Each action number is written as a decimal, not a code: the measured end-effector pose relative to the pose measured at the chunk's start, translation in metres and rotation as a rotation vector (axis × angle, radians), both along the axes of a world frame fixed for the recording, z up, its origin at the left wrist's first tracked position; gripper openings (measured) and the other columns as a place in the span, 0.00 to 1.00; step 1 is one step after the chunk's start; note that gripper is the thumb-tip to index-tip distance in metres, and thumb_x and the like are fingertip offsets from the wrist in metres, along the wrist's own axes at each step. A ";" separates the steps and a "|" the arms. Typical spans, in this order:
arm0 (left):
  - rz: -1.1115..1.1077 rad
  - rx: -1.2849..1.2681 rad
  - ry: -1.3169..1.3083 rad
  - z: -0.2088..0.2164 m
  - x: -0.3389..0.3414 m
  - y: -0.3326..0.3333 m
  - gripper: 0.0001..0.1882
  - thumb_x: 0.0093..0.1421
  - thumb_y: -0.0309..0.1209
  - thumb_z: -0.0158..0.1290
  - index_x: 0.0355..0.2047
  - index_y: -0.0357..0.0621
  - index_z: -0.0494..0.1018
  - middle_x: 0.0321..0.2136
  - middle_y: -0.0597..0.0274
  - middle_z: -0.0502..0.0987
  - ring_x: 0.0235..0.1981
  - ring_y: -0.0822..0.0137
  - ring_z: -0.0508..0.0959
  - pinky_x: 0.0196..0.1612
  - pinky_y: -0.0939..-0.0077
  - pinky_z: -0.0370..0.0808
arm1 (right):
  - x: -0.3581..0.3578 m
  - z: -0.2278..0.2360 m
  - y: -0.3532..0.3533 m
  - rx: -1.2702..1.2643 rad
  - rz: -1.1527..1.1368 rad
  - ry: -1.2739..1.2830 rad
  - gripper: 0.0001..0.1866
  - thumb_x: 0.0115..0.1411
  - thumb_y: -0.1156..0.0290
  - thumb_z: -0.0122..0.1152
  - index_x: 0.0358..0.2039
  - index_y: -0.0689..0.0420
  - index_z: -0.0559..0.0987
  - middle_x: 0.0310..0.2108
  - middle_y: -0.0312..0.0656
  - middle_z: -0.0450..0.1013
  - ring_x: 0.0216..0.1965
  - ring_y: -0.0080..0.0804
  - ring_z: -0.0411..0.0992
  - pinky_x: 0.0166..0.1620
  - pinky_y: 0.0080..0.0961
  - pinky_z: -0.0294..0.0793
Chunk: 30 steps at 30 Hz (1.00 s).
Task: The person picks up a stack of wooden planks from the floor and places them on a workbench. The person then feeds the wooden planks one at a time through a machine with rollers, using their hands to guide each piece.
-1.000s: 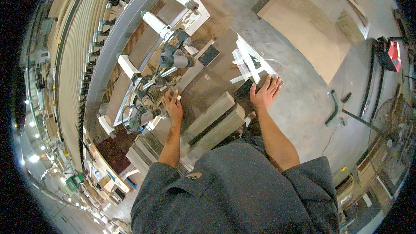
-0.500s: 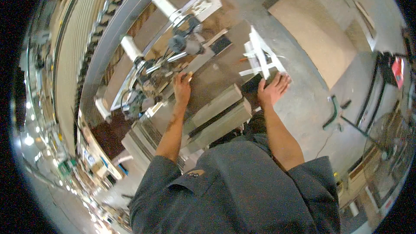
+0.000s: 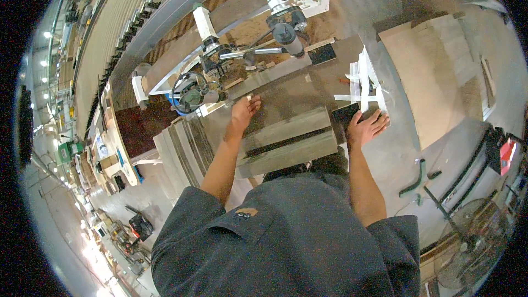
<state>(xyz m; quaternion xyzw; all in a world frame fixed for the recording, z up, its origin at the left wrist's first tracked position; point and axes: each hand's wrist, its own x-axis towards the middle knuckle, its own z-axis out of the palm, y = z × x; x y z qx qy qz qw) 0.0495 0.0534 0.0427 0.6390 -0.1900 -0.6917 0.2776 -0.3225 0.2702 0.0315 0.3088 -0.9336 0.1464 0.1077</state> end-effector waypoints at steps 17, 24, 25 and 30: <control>0.031 -0.129 0.150 -0.028 0.005 -0.009 0.25 0.77 0.44 0.42 0.55 0.29 0.70 0.44 0.47 0.84 0.44 0.53 0.86 0.47 0.64 0.86 | -0.005 0.064 -0.051 -0.120 -0.106 -0.376 0.28 0.67 0.52 0.60 0.59 0.58 0.74 0.59 0.55 0.70 0.61 0.55 0.67 0.64 0.47 0.63; 0.107 -0.190 0.017 -0.021 -0.006 -0.002 0.22 0.76 0.40 0.45 0.50 0.27 0.72 0.41 0.45 0.83 0.38 0.54 0.87 0.41 0.64 0.88 | 0.103 0.071 -0.176 0.196 0.383 -1.085 0.34 0.64 0.37 0.57 0.42 0.60 0.84 0.37 0.49 0.82 0.41 0.43 0.80 0.46 0.38 0.78; 0.088 -0.195 0.014 -0.020 -0.004 -0.002 0.22 0.76 0.40 0.45 0.50 0.27 0.72 0.41 0.45 0.83 0.38 0.54 0.87 0.41 0.64 0.88 | 0.116 0.056 -0.190 0.244 0.383 -1.261 0.37 0.63 0.34 0.58 0.37 0.63 0.84 0.33 0.46 0.82 0.33 0.36 0.81 0.40 0.36 0.79; 0.102 -0.178 0.002 -0.019 -0.013 -0.001 0.20 0.78 0.39 0.41 0.45 0.29 0.72 0.39 0.47 0.83 0.38 0.53 0.86 0.42 0.63 0.87 | 0.150 -0.025 -0.215 -0.136 0.273 -1.287 0.22 0.68 0.51 0.64 0.33 0.60 0.82 0.29 0.42 0.81 0.24 0.30 0.79 0.25 0.31 0.75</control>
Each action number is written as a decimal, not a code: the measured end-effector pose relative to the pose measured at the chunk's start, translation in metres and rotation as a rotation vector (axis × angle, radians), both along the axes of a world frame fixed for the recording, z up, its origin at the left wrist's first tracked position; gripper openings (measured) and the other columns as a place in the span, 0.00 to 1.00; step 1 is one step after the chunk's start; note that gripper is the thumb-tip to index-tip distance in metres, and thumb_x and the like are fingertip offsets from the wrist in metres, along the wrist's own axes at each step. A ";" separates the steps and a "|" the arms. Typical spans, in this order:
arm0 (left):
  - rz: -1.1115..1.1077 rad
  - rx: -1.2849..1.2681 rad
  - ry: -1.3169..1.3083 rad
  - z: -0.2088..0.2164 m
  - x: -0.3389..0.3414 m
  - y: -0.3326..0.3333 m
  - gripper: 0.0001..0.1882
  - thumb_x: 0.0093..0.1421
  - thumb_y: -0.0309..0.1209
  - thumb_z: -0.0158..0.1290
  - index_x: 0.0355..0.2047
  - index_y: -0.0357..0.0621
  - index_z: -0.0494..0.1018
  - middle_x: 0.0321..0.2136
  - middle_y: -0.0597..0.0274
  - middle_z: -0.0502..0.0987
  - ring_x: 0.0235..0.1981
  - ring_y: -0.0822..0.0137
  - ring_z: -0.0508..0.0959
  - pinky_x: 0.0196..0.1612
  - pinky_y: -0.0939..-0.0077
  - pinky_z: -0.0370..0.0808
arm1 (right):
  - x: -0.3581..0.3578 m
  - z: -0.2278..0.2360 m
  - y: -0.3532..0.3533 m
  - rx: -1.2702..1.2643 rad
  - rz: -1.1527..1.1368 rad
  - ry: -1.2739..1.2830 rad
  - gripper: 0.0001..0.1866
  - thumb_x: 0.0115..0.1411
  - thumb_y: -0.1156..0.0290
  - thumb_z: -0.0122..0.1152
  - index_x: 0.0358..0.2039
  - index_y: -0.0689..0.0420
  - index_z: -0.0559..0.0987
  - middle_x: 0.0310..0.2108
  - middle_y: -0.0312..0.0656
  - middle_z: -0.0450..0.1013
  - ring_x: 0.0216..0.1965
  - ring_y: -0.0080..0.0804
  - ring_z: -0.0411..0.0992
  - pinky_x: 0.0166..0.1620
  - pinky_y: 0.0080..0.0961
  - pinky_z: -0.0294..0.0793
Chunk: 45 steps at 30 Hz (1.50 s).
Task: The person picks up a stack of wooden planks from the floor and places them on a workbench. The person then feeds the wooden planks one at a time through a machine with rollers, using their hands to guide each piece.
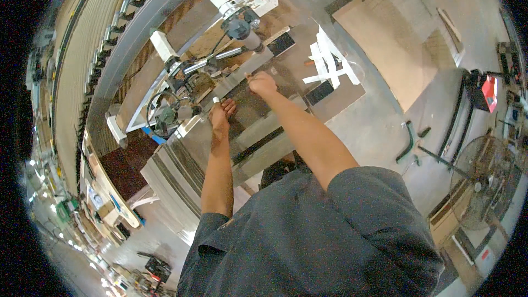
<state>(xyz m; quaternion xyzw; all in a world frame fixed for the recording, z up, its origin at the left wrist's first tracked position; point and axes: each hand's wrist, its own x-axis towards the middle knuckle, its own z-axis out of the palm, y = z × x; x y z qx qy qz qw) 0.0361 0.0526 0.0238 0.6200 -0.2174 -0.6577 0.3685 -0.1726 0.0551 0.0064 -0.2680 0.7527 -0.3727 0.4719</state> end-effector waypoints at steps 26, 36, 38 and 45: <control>0.072 0.199 0.202 -0.016 -0.022 -0.015 0.21 0.73 0.43 0.47 0.39 0.35 0.79 0.30 0.51 0.85 0.25 0.60 0.85 0.26 0.70 0.82 | -0.027 0.036 -0.011 0.231 0.140 -0.380 0.27 0.73 0.48 0.54 0.52 0.62 0.76 0.46 0.43 0.82 0.44 0.35 0.83 0.42 0.30 0.85; 0.119 0.220 0.068 -0.018 -0.035 -0.015 0.20 0.74 0.41 0.46 0.37 0.35 0.79 0.25 0.53 0.84 0.20 0.60 0.83 0.21 0.70 0.79 | -0.030 0.034 -0.010 0.241 -0.002 -0.425 0.24 0.71 0.50 0.60 0.47 0.62 0.79 0.41 0.42 0.83 0.38 0.35 0.84 0.40 0.31 0.86; 0.109 0.213 0.053 -0.013 -0.036 -0.013 0.20 0.74 0.40 0.46 0.37 0.35 0.79 0.25 0.53 0.84 0.20 0.61 0.83 0.21 0.71 0.79 | -0.030 0.036 -0.008 0.238 -0.017 -0.429 0.24 0.71 0.50 0.60 0.47 0.62 0.80 0.40 0.42 0.83 0.37 0.35 0.84 0.39 0.31 0.86; 0.069 0.178 0.109 -0.002 -0.029 -0.009 0.19 0.74 0.38 0.46 0.38 0.35 0.79 0.25 0.54 0.84 0.21 0.62 0.83 0.22 0.72 0.79 | -0.030 0.038 -0.007 0.248 -0.018 -0.416 0.23 0.71 0.51 0.60 0.46 0.62 0.81 0.38 0.42 0.83 0.35 0.34 0.84 0.37 0.30 0.86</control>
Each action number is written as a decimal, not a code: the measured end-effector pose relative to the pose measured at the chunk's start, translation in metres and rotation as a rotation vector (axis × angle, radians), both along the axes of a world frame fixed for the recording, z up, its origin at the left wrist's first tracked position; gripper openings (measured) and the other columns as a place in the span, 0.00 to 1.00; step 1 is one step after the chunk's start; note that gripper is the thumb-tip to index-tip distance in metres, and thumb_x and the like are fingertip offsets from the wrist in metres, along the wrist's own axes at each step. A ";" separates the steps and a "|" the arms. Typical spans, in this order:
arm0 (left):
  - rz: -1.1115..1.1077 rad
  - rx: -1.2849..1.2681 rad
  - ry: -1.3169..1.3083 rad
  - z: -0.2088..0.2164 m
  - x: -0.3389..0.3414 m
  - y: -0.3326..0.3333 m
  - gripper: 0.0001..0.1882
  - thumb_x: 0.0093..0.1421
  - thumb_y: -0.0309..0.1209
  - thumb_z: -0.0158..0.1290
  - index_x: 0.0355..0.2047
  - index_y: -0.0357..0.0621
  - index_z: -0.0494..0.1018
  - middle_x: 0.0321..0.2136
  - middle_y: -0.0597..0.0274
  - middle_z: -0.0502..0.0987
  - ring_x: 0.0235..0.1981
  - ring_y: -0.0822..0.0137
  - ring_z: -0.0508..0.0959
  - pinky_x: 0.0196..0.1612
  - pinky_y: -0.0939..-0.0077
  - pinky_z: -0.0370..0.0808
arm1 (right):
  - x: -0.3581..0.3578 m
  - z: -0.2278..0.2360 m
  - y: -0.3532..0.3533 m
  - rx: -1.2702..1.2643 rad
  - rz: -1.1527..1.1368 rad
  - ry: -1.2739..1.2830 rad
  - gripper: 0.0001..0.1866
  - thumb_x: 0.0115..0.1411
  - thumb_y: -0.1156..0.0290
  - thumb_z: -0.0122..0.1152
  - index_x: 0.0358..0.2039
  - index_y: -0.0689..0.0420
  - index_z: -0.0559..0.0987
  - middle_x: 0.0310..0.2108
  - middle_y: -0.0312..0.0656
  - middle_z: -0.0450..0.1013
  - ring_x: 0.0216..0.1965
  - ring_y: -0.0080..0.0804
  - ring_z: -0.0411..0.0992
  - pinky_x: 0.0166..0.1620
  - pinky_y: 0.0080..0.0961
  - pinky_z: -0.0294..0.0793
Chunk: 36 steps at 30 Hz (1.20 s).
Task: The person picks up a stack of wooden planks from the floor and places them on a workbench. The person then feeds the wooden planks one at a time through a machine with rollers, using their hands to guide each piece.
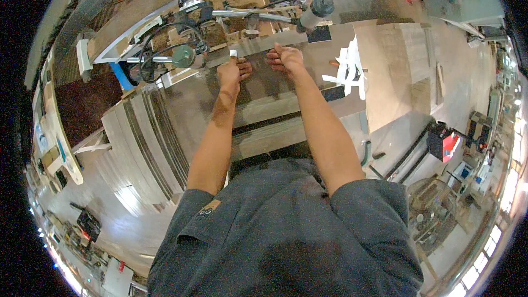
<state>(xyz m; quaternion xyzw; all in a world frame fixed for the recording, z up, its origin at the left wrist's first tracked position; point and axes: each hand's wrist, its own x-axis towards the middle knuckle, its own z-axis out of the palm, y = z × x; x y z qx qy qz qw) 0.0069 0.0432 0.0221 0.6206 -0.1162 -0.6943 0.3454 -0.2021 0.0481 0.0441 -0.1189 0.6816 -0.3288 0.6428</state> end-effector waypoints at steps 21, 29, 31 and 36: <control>-0.018 0.005 -0.043 0.006 0.000 -0.006 0.19 0.74 0.37 0.46 0.39 0.32 0.78 0.28 0.51 0.84 0.23 0.59 0.84 0.25 0.70 0.81 | 0.003 0.007 -0.003 -0.037 0.006 0.019 0.21 0.72 0.52 0.58 0.44 0.61 0.81 0.35 0.40 0.83 0.33 0.30 0.83 0.34 0.27 0.84; -0.022 -0.006 -0.073 0.002 0.000 -0.006 0.19 0.75 0.37 0.45 0.39 0.33 0.79 0.28 0.50 0.84 0.23 0.60 0.84 0.25 0.70 0.81 | 0.004 0.003 -0.001 -0.053 -0.019 -0.009 0.21 0.72 0.52 0.59 0.43 0.61 0.81 0.35 0.39 0.83 0.32 0.31 0.83 0.35 0.28 0.84; -0.003 -0.003 -0.042 -0.007 0.007 -0.001 0.20 0.75 0.38 0.45 0.39 0.33 0.79 0.28 0.50 0.84 0.23 0.60 0.84 0.25 0.70 0.82 | 0.009 0.007 -0.001 -0.058 -0.007 -0.031 0.21 0.72 0.52 0.59 0.43 0.60 0.81 0.35 0.39 0.83 0.33 0.31 0.83 0.36 0.28 0.84; -0.008 -0.027 -0.097 0.007 -0.005 -0.003 0.20 0.74 0.36 0.46 0.38 0.31 0.79 0.27 0.51 0.84 0.23 0.60 0.84 0.25 0.72 0.82 | 0.003 0.009 0.000 -0.037 -0.011 0.021 0.21 0.72 0.51 0.58 0.43 0.60 0.82 0.36 0.40 0.84 0.35 0.32 0.84 0.37 0.29 0.83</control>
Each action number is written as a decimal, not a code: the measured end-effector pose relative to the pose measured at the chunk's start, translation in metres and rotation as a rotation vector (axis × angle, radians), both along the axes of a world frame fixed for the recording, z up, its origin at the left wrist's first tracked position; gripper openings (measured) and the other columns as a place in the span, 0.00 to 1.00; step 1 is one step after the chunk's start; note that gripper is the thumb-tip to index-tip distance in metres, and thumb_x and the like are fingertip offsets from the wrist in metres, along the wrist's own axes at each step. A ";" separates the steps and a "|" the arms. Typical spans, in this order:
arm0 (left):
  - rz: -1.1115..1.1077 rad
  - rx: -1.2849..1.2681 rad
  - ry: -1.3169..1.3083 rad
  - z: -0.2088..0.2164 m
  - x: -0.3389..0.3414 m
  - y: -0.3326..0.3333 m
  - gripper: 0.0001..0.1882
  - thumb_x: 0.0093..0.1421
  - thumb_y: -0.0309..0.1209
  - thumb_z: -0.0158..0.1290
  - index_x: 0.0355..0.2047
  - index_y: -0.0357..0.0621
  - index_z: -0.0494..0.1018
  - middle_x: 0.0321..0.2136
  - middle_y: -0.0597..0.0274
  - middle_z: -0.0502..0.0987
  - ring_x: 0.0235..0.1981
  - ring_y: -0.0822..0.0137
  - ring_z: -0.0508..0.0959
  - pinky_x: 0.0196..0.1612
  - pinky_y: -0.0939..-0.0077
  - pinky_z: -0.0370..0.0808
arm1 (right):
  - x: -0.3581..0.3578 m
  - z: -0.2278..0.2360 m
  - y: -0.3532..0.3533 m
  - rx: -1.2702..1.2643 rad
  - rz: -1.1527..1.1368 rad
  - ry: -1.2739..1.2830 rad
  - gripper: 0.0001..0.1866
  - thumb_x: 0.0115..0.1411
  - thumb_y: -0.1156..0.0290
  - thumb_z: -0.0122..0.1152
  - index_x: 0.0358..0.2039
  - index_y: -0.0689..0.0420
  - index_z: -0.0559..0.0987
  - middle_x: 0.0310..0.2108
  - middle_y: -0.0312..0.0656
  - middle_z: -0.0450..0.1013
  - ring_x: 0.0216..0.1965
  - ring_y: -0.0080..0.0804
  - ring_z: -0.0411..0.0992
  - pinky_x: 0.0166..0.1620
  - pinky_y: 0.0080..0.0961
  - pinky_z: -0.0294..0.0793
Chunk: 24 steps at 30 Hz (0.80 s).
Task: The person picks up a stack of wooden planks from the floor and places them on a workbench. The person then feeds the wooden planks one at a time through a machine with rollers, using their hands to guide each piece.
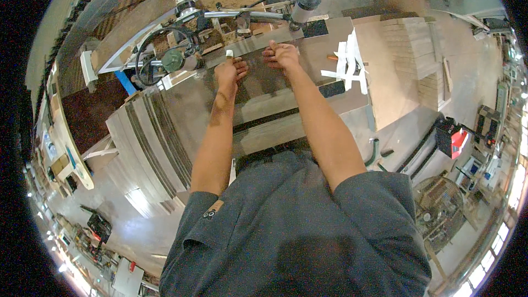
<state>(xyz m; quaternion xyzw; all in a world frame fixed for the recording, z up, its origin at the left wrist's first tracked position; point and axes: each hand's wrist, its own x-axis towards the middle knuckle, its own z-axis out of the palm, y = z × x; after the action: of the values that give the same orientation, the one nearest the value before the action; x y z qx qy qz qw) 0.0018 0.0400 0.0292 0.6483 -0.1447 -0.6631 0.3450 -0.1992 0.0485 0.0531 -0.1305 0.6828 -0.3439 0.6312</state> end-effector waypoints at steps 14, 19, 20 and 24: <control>0.025 -0.020 0.020 0.001 0.001 0.000 0.19 0.75 0.35 0.46 0.39 0.28 0.78 0.27 0.50 0.84 0.22 0.62 0.83 0.22 0.74 0.80 | 0.001 -0.004 0.000 -0.062 -0.040 -0.063 0.20 0.71 0.53 0.59 0.40 0.61 0.81 0.35 0.42 0.83 0.32 0.32 0.84 0.30 0.27 0.82; 0.028 0.012 -0.027 0.002 0.001 -0.001 0.20 0.75 0.36 0.46 0.39 0.28 0.79 0.27 0.50 0.84 0.22 0.62 0.84 0.22 0.74 0.80 | 0.004 0.000 -0.001 -0.056 -0.053 -0.074 0.21 0.72 0.53 0.59 0.40 0.62 0.81 0.35 0.43 0.83 0.32 0.32 0.84 0.31 0.27 0.83; 0.021 0.011 -0.040 0.003 -0.001 0.000 0.20 0.75 0.37 0.46 0.38 0.29 0.79 0.27 0.50 0.84 0.22 0.62 0.84 0.22 0.74 0.79 | 0.003 -0.002 -0.001 -0.055 -0.036 -0.055 0.21 0.72 0.53 0.59 0.41 0.62 0.81 0.36 0.43 0.83 0.32 0.32 0.84 0.31 0.27 0.83; -0.005 -0.004 -0.049 0.008 -0.002 0.002 0.21 0.76 0.38 0.46 0.38 0.30 0.79 0.27 0.52 0.84 0.22 0.62 0.84 0.22 0.75 0.79 | 0.001 -0.004 0.001 -0.037 -0.023 -0.024 0.23 0.72 0.52 0.58 0.42 0.63 0.82 0.36 0.43 0.84 0.33 0.32 0.84 0.34 0.28 0.84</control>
<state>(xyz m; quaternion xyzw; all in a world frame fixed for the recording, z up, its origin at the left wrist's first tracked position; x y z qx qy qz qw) -0.0007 0.0424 0.0373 0.6635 -0.1560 -0.6474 0.3409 -0.1983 0.0496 0.0495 -0.1300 0.6703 -0.3652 0.6328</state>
